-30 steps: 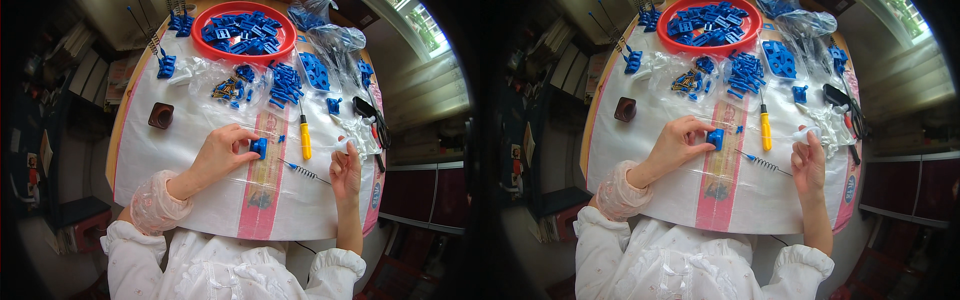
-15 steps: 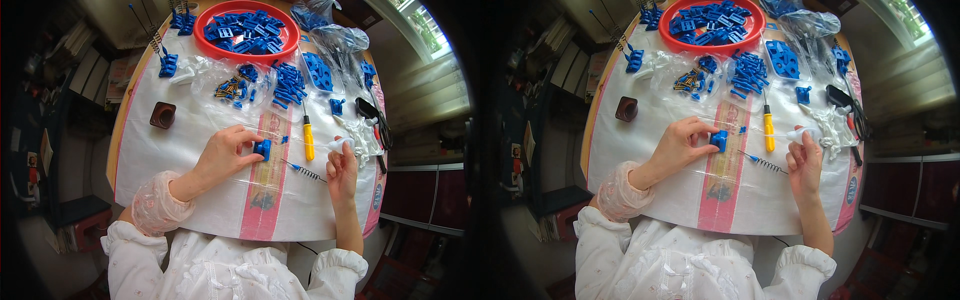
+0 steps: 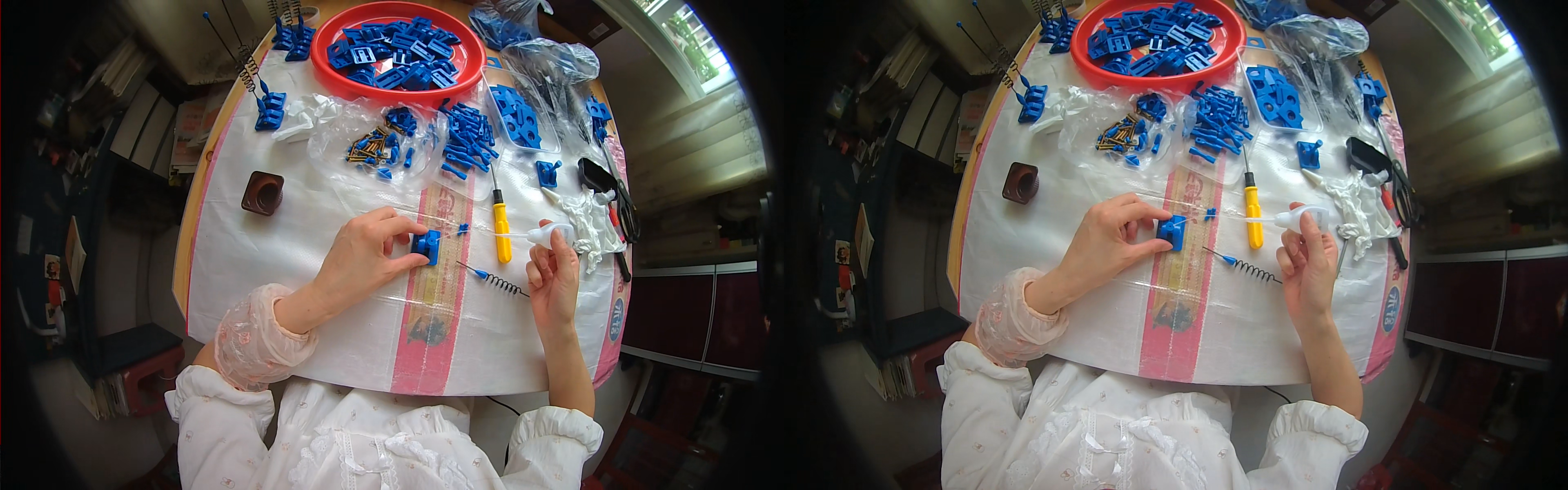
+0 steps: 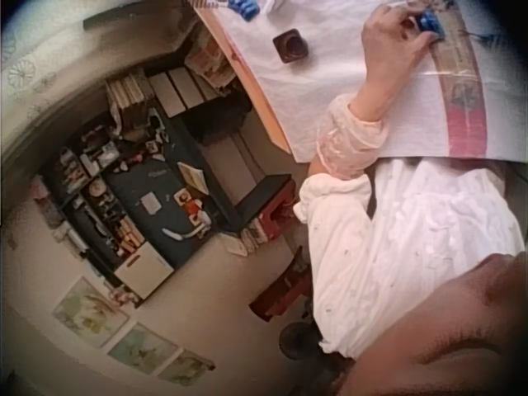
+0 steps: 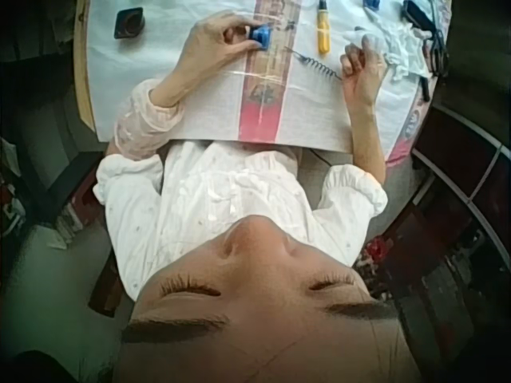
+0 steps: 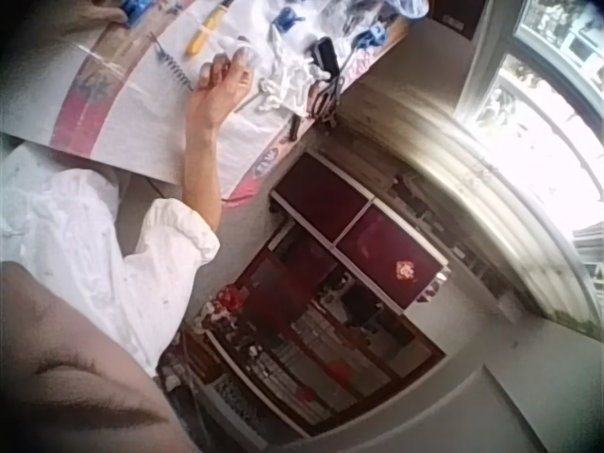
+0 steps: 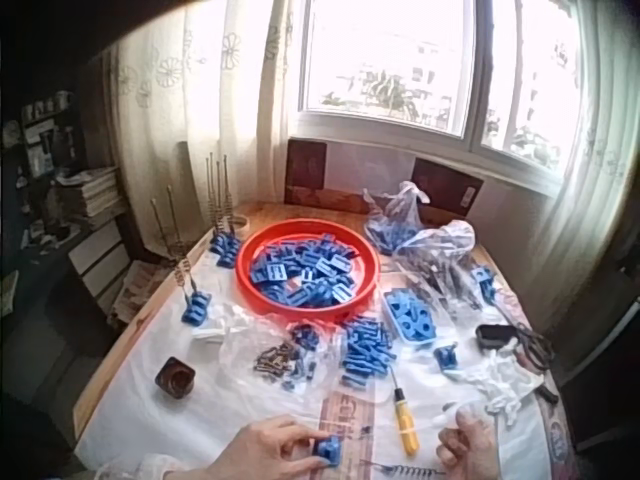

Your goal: The recorder is assembling small lighting fixture components by threading a metal spring onto a rod and inserting them into plastic housings.

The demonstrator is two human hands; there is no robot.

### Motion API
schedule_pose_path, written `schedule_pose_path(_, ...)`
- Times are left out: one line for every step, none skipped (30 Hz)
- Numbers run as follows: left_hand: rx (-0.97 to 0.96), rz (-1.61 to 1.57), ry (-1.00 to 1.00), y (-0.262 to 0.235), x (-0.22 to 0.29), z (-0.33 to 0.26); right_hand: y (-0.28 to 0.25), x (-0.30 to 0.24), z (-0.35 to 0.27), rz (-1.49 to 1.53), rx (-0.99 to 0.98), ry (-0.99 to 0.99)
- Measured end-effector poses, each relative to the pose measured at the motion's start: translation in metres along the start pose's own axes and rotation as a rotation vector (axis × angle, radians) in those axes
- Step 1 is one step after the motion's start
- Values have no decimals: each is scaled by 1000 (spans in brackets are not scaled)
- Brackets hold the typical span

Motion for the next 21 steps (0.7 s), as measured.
schedule_pose_path(2, -2, -3, 0, 0, 0, 0, 0, 0, -3, 1, -2)
schedule_pose_path(4, -4, -6, 0, -1, 0, 1, 0, 0, -7, -3, -6)
schedule_pose_path(5, -6, -8, 0, -1, 0, 1, -1, 0, -11, -6, -9)
schedule_pose_path(6, -6, -9, 0, -1, 0, 1, -1, 0, -15, -9, -13)
schedule_pose_path(7, -6, -9, -1, 0, 0, 1, -1, -1, -17, -3, -15)
schedule_pose_path(7, -6, -10, -1, 1, 0, 2, -2, -2, -19, 3, -17)
schedule_pose_path(8, -7, -7, -1, 1, 0, 2, -3, -3, -21, 9, -19)
schedule_pose_path(9, -8, -3, -1, 0, 0, 3, -4, -4, -23, 10, -23)
schedule_pose_path(10, -8, 1, -1, 0, 0, 3, -5, -4, -23, 10, -27)
schedule_pose_path(8, -6, -2, 0, 1, 0, 3, -5, -4, -23, 10, -31)
schedule_pose_path(5, -4, -4, 0, 1, 0, 3, -6, -4, -21, 6, -39)
schedule_pose_path(3, -3, -8, -1, 1, 0, 3, -6, -4, -20, 1, -45)
schedule_pose_path(5, -1, -4, -1, 1, 0, 3, -6, -4, -19, -3, -52)
schedule_pose_path(6, 1, 0, 0, 1, 0, 3, -7, -5, -20, -9, -64)
schedule_pose_path(7, 3, 3, -1, 1, 0, 4, -8, -5, -23, -16, -76)
schedule_pose_path(7, 2, 1, -1, 0, 0, 4, -9, -6, -25, -22, -87)
schedule_pose_path(6, 1, -2, 0, 0, 0, 4, -10, -6, -27, -21, -89)
schedule_pose_path(5, 1, -4, 0, 0, 0, 4, -11, -7, -30, -20, -91)
schedule_pose_path(4, 2, -4, 0, 0, 0, 4, -11, -7, -32, -18, -93)
schedule_pose_path(4, 3, -4, 0, 0, 0, 4, -11, -7, -36, -17, -95)
schedule_pose_path(3, 4, -4, 0, 0, 0, 4, -11, -7, -39, -15, -97)
Point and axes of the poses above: each hand's wrist, its own z-axis towards the middle knuckle, its own y-axis out of the palm, x = y × z, the point moved 8 cm from there along z, towards the middle knuckle, and after that the axes turned 14 degrees about x, right-handed, at the moved point
